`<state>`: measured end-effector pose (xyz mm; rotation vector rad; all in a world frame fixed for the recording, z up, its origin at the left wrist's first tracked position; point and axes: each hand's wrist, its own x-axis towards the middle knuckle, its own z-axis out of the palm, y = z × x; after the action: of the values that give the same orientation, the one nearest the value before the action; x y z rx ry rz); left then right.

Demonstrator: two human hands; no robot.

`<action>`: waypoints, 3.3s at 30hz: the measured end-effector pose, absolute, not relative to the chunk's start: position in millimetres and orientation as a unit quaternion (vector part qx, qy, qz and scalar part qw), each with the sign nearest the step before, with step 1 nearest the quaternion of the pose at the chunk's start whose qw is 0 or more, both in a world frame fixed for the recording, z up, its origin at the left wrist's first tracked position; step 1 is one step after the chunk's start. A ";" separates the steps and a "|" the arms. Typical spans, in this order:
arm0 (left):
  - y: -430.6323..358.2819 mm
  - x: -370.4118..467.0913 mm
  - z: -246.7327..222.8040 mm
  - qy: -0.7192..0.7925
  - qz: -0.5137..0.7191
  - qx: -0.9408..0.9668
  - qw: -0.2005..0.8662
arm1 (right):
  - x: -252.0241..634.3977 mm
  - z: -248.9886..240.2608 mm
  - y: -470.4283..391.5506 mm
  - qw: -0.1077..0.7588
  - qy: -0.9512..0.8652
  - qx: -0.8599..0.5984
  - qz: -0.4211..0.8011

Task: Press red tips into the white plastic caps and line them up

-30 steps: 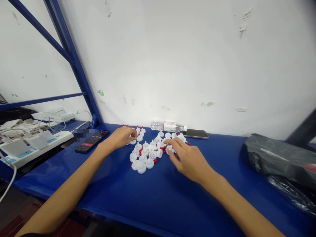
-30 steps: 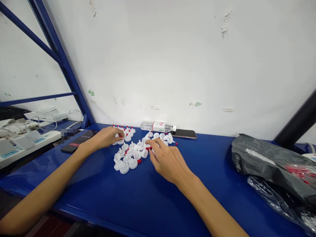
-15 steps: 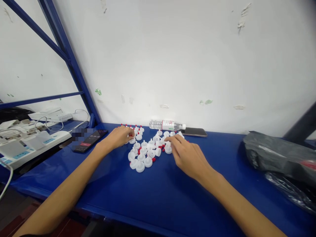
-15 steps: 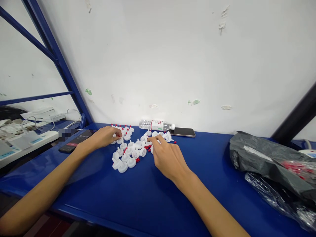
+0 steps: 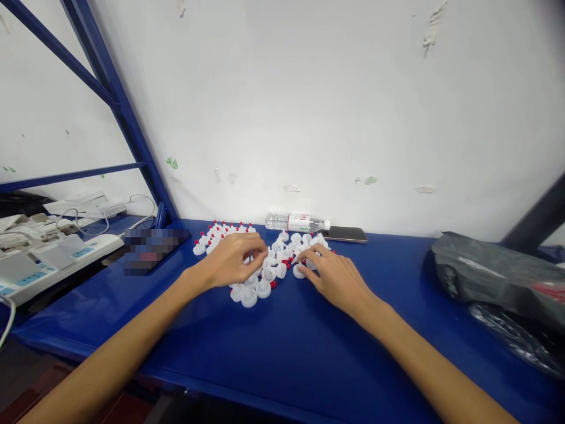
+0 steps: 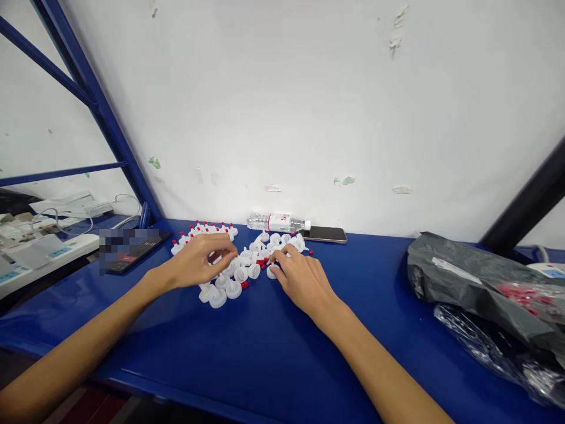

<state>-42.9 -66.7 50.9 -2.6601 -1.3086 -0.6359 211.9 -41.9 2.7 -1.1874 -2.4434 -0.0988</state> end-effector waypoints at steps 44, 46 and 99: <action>-80.7 -20.0 42.8 -0.426 -0.073 -0.900 -0.054 | 209.8 18.1 -60.5 0.189 -0.930 -0.314 0.039; -79.5 -20.9 42.8 -0.429 -0.075 -0.899 -0.052 | 209.7 18.7 -60.4 0.185 -0.930 -0.316 0.038; -80.0 -18.6 41.0 -0.339 -0.228 -0.906 -0.108 | 209.8 9.3 -54.9 0.222 -0.913 -0.341 -0.039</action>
<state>-18.6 -80.0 41.0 -3.0629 -1.1444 -0.7689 209.8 -54.9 9.3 -0.9427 -2.5210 -0.1068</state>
